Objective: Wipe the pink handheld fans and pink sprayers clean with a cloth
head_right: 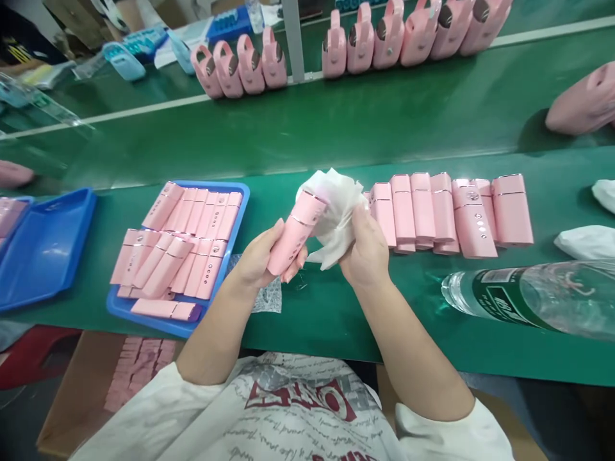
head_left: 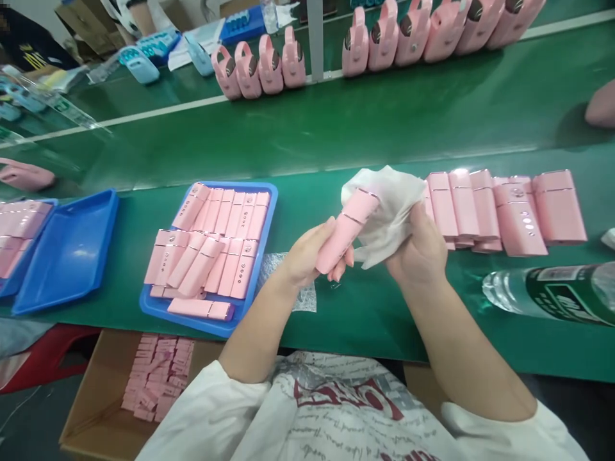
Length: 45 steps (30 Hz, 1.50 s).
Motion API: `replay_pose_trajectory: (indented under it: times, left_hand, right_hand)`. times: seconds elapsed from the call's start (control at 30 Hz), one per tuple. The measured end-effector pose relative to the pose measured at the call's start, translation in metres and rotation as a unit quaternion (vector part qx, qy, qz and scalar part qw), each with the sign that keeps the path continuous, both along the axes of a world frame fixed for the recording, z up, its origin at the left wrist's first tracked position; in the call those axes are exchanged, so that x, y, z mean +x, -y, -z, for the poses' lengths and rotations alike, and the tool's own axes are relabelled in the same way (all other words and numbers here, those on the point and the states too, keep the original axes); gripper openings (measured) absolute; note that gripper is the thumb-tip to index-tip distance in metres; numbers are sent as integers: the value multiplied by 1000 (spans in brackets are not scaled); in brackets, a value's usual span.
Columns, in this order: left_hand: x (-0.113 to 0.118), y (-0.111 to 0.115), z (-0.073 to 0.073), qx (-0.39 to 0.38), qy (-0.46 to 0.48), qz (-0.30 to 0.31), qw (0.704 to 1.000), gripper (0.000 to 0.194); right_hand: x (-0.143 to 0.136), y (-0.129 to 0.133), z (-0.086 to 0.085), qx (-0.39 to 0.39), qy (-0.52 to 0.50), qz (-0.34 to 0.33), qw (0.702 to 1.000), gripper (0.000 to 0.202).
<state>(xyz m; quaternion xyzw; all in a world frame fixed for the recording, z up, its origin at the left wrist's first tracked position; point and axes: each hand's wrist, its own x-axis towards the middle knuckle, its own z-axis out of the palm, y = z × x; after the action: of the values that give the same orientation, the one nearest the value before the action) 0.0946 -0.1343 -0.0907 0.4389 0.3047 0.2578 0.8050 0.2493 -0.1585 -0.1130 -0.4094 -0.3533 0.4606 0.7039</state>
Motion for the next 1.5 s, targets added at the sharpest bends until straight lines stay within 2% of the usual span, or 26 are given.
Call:
replay_pose_trajectory:
  times: [0.1, 0.2, 0.33, 0.4, 0.5, 0.57, 0.63, 0.73, 0.77, 0.9, 0.93, 0.97, 1.07, 1.13, 1.17, 1.23, 1.33, 1.43, 1.5]
  left_hand:
    - [4, 5, -1, -38, -27, 4, 999, 50]
    - [9, 8, -2, -51, -43, -30, 997, 46]
    - [11, 10, -3, -52, -69, -71, 994, 44]
    - [11, 10, -1, -59, -74, -99, 991, 41]
    - [11, 8, 4, -77, -47, -172, 981, 38]
    - [11, 6, 7, -92, -23, -199, 975, 45]
    - [10, 6, 7, -98, -9, -165, 981, 62]
    - [10, 8, 6, -91, -1, -83, 992, 82]
    - [11, 9, 6, -88, 6, -79, 993, 84]
    - [10, 12, 6, -73, 35, -129, 988, 84]
    - [9, 12, 4, -74, 39, -125, 989, 86]
    - [8, 12, 2, -77, 41, -111, 990, 89]
    - [6, 12, -5, -91, 54, -58, 993, 97]
    - [5, 13, -9, -90, 66, -48, 993, 93]
    - [5, 14, -10, -85, 67, -51, 993, 87]
    - [5, 15, -11, -67, 64, -66, 994, 65]
    - [6, 17, -9, -41, 55, -88, 994, 38]
    - [6, 17, -6, -52, 67, -117, 990, 35]
    - [6, 15, -5, -70, 83, -133, 985, 37]
  right_hand:
    - [2, 5, 1, 29, 34, 39, 998, 35]
    - [5, 9, 5, 48, 180, 60, 981, 34]
    - [4, 9, 9, 119, 415, 111, 895, 41]
    - [-2, 8, 12, 171, 479, 83, 857, 43]
    - [-13, 8, 17, 267, 533, -14, 803, 40]
    - [-15, 9, 19, 312, 540, -42, 781, 39]
    - [-13, 8, 20, 289, 535, -7, 794, 38]
    - [-9, 5, 20, 207, 507, 58, 834, 44]
    - [-9, 4, 20, 205, 502, 50, 839, 45]
    - [-15, 6, 22, 273, 495, -44, 824, 38]
    - [-15, 6, 23, 265, 475, -36, 838, 35]
    - [-15, 5, 23, 241, 437, -8, 867, 33]
    - [-8, -3, 22, 94, 200, 100, 970, 34]
    - [-3, -11, 20, -11, 45, 89, 995, 37]
    - [-1, -14, 18, -51, 3, 57, 997, 39]
    - [3, -17, 14, -107, -17, -21, 994, 41]
    - [6, -15, 10, -147, -24, -93, 985, 38]
    - [8, -12, 7, -166, -36, -115, 979, 33]
    - [9, -11, 6, -172, -53, -96, 979, 27]
